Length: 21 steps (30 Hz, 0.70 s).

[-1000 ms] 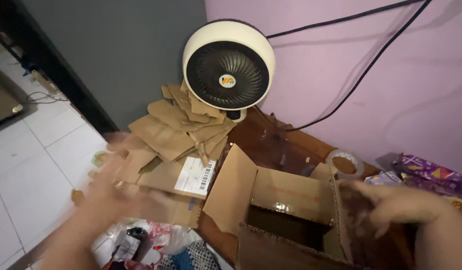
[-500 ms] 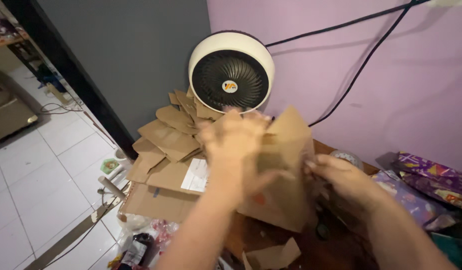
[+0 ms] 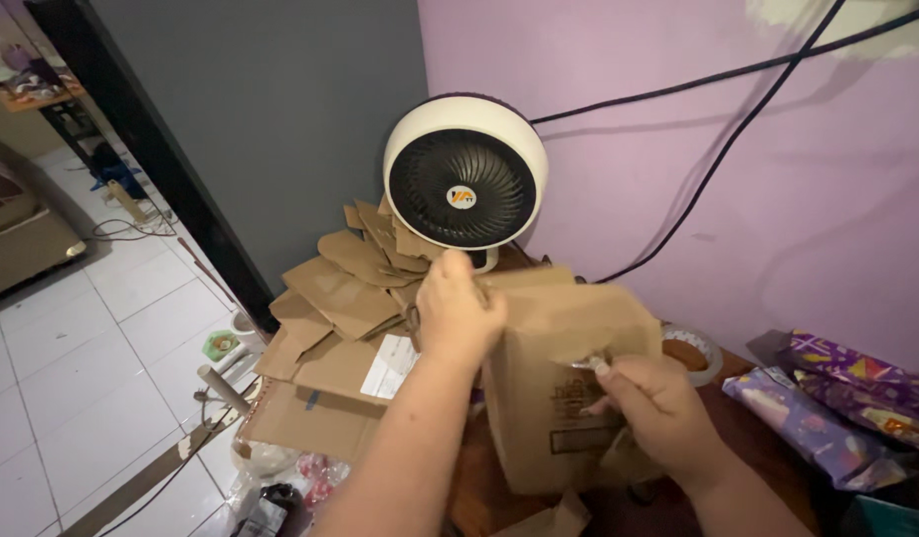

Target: The person unpacks cardboard shipping boxes at a table, pulling out plastic-wrapped contents and setting them aside. They tear open and flatten the empty boxes by hand, occasionally using scissors, and stack the flattened cardboard pieces into a pile on the table.

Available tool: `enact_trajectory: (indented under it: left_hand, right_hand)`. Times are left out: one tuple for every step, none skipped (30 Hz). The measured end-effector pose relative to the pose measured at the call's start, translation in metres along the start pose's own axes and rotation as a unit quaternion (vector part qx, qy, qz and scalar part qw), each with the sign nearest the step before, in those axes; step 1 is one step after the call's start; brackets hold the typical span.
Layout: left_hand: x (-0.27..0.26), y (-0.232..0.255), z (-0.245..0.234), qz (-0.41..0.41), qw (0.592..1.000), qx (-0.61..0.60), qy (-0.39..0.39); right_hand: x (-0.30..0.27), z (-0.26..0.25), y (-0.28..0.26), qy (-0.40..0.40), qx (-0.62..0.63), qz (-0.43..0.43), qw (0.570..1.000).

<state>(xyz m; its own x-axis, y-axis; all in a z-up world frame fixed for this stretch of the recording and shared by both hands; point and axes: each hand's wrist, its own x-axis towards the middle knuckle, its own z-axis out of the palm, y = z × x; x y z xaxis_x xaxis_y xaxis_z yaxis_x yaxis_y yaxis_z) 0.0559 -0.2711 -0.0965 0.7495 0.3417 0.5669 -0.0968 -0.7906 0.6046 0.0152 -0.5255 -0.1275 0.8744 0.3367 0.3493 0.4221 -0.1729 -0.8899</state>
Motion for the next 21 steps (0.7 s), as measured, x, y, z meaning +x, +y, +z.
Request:
enact_trajectory:
  left_hand:
    - [0.002, -0.004, 0.0, -0.049, 0.999, 0.004, -0.012]
    - [0.003, -0.007, 0.0, -0.097, 0.995, 0.008, -0.024]
    - [0.004, -0.009, 0.0, -0.116, 0.992, 0.041, -0.039]
    - [0.004, -0.011, 0.0, -0.134, 0.987, 0.075, -0.055]
    - [0.003, -0.011, 0.0, -0.153, 0.98, 0.108, -0.071]
    - [0.001, -0.01, 0.0, -0.161, 0.977, 0.107, -0.09]
    - [0.001, -0.008, -0.001, -0.169, 0.974, 0.107, -0.108]
    - [-0.001, -0.005, -0.002, -0.177, 0.97, 0.107, -0.125]
    - [-0.003, 0.002, -0.002, -0.124, 0.981, 0.099, -0.109]
    - [-0.003, 0.01, 0.0, -0.07, 0.989, 0.091, -0.093]
    - [-0.005, 0.018, -0.002, -0.014, 0.993, 0.082, -0.078]
    - [-0.008, 0.025, -0.006, 0.022, 0.986, -0.014, -0.162]
    - [-0.009, 0.032, -0.009, 0.062, 0.962, -0.11, -0.241]
    - [-0.011, 0.041, -0.011, 0.04, 0.95, -0.025, -0.31]
    - [-0.015, 0.05, -0.011, 0.015, 0.926, 0.059, -0.372]
    - [-0.017, 0.057, -0.012, -0.011, 0.891, 0.143, -0.43]
    - [-0.016, 0.06, -0.014, -0.036, 0.873, 0.163, -0.459]
    - [-0.015, 0.062, -0.015, -0.06, 0.852, 0.183, -0.487]
    - [-0.014, 0.062, -0.013, -0.085, 0.829, 0.2, -0.515]
    - [-0.011, 0.061, -0.011, -0.077, 0.836, 0.218, -0.498]
    - [-0.009, 0.056, -0.008, -0.072, 0.841, 0.235, -0.482]
  right_hand:
    - [-0.003, -0.002, -0.004, -0.015, -0.04, -0.045, 0.998]
    - [-0.005, -0.003, -0.007, -0.03, -0.079, -0.09, 0.992]
    - [-0.007, -0.001, -0.009, -0.035, -0.048, -0.087, 0.994]
    - [-0.009, 0.001, -0.01, -0.04, -0.017, -0.083, 0.996]
    - [-0.012, 0.003, -0.01, -0.046, 0.015, -0.078, 0.996]
    - [-0.013, 0.006, -0.009, -0.017, 0.064, -0.022, 0.998]
    - [-0.013, 0.01, -0.008, 0.011, 0.114, 0.034, 0.993]
    - [-0.011, 0.013, -0.007, 0.038, 0.163, 0.089, 0.982]
    - [-0.009, 0.015, -0.006, 0.052, 0.128, 0.108, 0.985]
    - [-0.004, 0.017, -0.006, 0.066, 0.092, 0.126, 0.986]
    - [0.001, 0.018, -0.007, 0.082, 0.056, 0.143, 0.985]
    - [0.006, 0.019, -0.009, 0.101, 0.013, 0.117, 0.988]
    - [0.01, 0.019, -0.012, 0.121, -0.03, 0.089, 0.988]
    - [0.014, 0.021, -0.016, 0.14, -0.072, 0.061, 0.986]
    - [0.015, 0.023, -0.021, 0.15, -0.082, 0.039, 0.985]
    - [0.015, 0.027, -0.027, 0.161, -0.09, 0.016, 0.983]
    - [0.016, 0.031, -0.032, 0.174, -0.099, -0.008, 0.98]
    - [0.016, 0.035, -0.037, 0.195, -0.104, -0.042, 0.974]
    - [0.015, 0.036, -0.041, 0.216, -0.11, -0.075, 0.967]
    - [0.015, 0.038, -0.045, 0.236, -0.117, -0.108, 0.959]
    - [0.019, 0.03, -0.049, 0.284, -0.243, -0.177, 0.91]
